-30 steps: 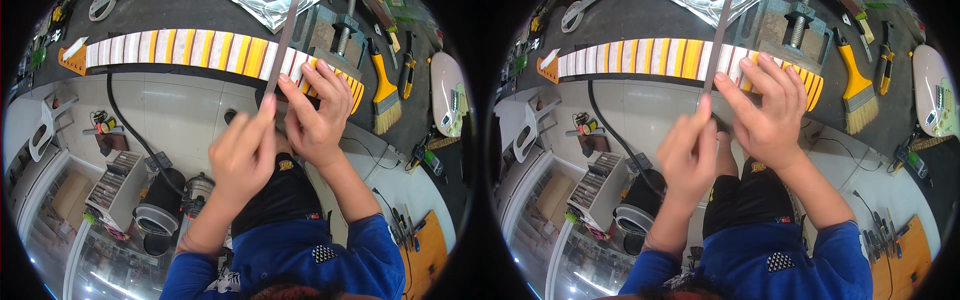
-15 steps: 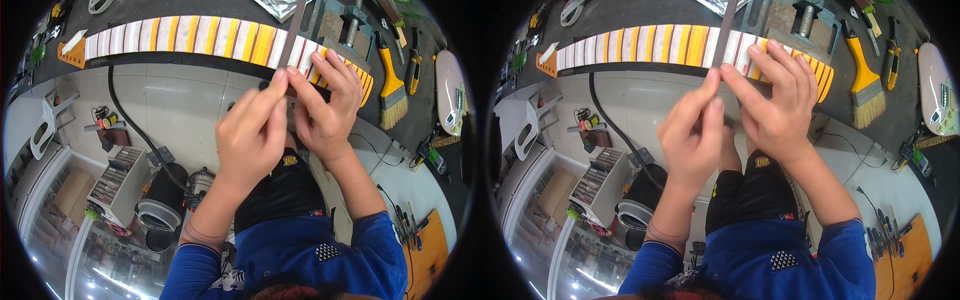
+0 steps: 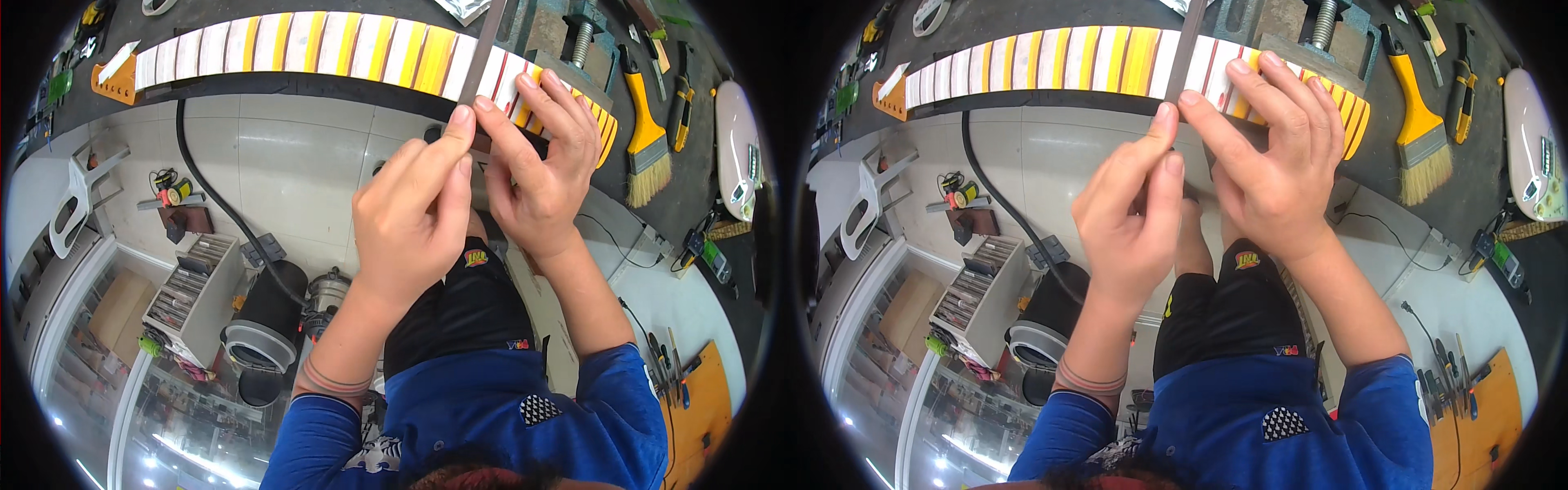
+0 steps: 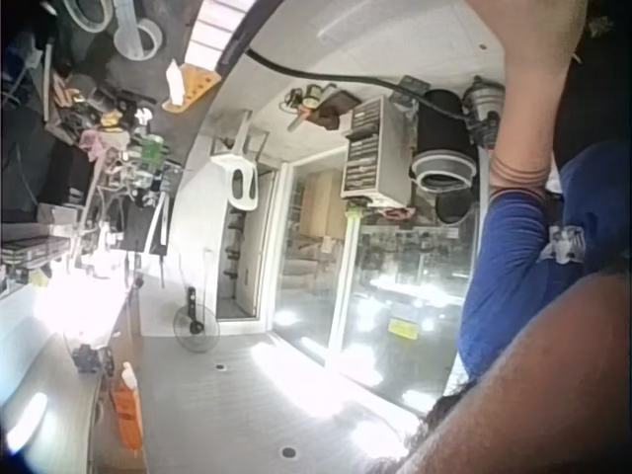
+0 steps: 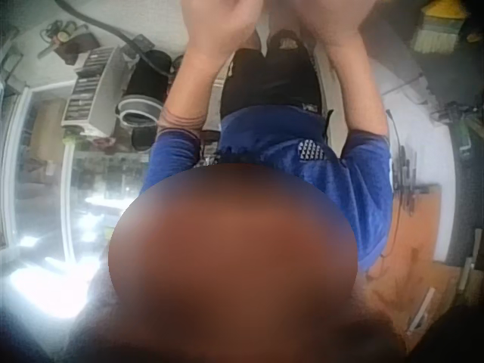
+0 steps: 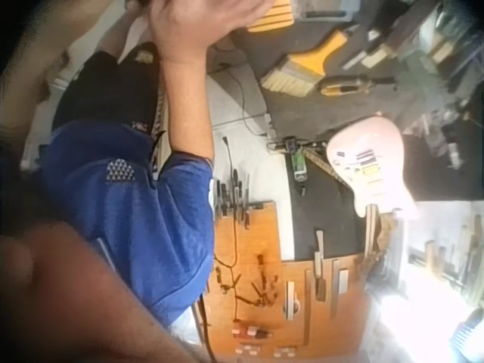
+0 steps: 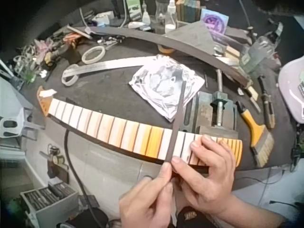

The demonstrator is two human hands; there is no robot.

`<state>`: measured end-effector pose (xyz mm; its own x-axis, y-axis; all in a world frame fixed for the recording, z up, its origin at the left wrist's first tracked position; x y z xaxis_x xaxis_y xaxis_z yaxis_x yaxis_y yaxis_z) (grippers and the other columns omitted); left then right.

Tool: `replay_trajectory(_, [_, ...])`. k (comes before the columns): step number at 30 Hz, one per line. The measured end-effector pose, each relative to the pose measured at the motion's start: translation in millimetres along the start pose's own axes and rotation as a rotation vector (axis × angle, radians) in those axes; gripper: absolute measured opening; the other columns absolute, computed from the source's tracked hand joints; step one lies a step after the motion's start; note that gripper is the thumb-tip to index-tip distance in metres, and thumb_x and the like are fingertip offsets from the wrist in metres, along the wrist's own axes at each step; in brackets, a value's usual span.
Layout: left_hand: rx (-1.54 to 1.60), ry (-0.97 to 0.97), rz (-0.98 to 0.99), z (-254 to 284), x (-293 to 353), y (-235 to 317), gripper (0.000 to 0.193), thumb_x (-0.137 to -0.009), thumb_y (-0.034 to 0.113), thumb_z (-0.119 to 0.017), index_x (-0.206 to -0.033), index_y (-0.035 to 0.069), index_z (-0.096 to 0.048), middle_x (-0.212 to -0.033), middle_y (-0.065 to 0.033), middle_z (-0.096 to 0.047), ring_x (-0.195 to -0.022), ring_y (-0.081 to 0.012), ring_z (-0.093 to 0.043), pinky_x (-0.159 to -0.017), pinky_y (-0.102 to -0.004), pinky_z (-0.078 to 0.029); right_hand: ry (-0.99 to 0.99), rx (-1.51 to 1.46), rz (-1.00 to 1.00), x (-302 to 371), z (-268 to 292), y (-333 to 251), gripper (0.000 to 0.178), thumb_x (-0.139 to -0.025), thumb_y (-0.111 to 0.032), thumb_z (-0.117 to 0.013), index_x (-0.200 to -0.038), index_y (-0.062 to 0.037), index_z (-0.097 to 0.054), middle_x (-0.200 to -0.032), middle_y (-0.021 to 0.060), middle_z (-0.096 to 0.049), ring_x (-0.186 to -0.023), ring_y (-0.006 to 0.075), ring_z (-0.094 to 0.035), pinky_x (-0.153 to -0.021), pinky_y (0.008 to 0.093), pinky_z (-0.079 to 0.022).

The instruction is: The person uses a file to smooth the edges of the frets on a guitar neck, moving the tool back and forth along the side of the neck and occasionally picking up small metal components.

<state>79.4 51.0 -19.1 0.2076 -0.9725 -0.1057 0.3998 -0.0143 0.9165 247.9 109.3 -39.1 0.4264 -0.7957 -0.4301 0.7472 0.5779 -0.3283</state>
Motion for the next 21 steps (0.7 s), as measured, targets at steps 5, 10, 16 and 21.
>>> replay_trajectory(5, [-0.101,-0.054,-0.012,34,98,-9,0.051,-0.087,-0.019,-0.073,-0.136,-0.004,-0.076,-0.068,-0.007,-0.052,-0.057,-0.0146,-0.046,-0.053,-0.0288,-0.038,-0.002,0.02,0.013,2,1,3,0.066,-0.076,-0.001,-0.074,-0.133,-0.0318,-0.082,-0.147,0.0042,-0.065,-0.143,0.0298,-0.06,-0.124,0.0505,-0.037])
replay_trajectory(10, [-0.082,-0.016,-0.007,20,55,-1,0.049,-0.089,-0.014,-0.075,-0.136,-0.001,-0.077,-0.072,-0.0077,-0.057,-0.057,-0.0178,-0.052,-0.054,-0.0314,-0.043,-0.012,0.023,0.015,3,0,1,0.066,-0.076,-0.001,-0.074,-0.134,-0.0324,-0.082,-0.146,0.0037,-0.065,-0.144,0.0302,-0.06,-0.124,0.0504,-0.037])
replay_trajectory(16, [-0.088,-0.012,-0.044,9,35,-6,0.05,-0.089,-0.012,-0.076,-0.137,0.001,-0.077,-0.075,-0.0089,-0.059,-0.058,-0.0196,-0.053,-0.054,-0.034,-0.043,-0.01,0.026,0.011,2,1,2,0.067,-0.075,-0.002,-0.075,-0.134,-0.0323,-0.082,-0.146,0.0038,-0.065,-0.143,0.0307,-0.06,-0.124,0.0506,-0.037])
replay_trajectory(21, [-0.192,-0.058,-0.046,41,131,-5,0.052,-0.083,-0.016,-0.075,-0.133,-0.002,-0.076,-0.067,-0.005,-0.051,-0.052,-0.0203,-0.047,-0.051,-0.0341,-0.039,-0.029,0.026,0.033,0,5,1,0.068,-0.076,0.003,-0.075,-0.135,-0.0291,-0.081,-0.147,0.0075,-0.065,-0.143,0.0346,-0.06,-0.122,0.0523,-0.04])
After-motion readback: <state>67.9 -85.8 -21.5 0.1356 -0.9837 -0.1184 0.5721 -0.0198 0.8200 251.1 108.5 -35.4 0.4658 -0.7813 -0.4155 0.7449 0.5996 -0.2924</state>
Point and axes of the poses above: each hand's wrist, its own x-axis away from the middle knuckle, its own z-axis out of the back of the hand, y = z × x, the point moved 1 cm from there along -x, towards the middle knuckle
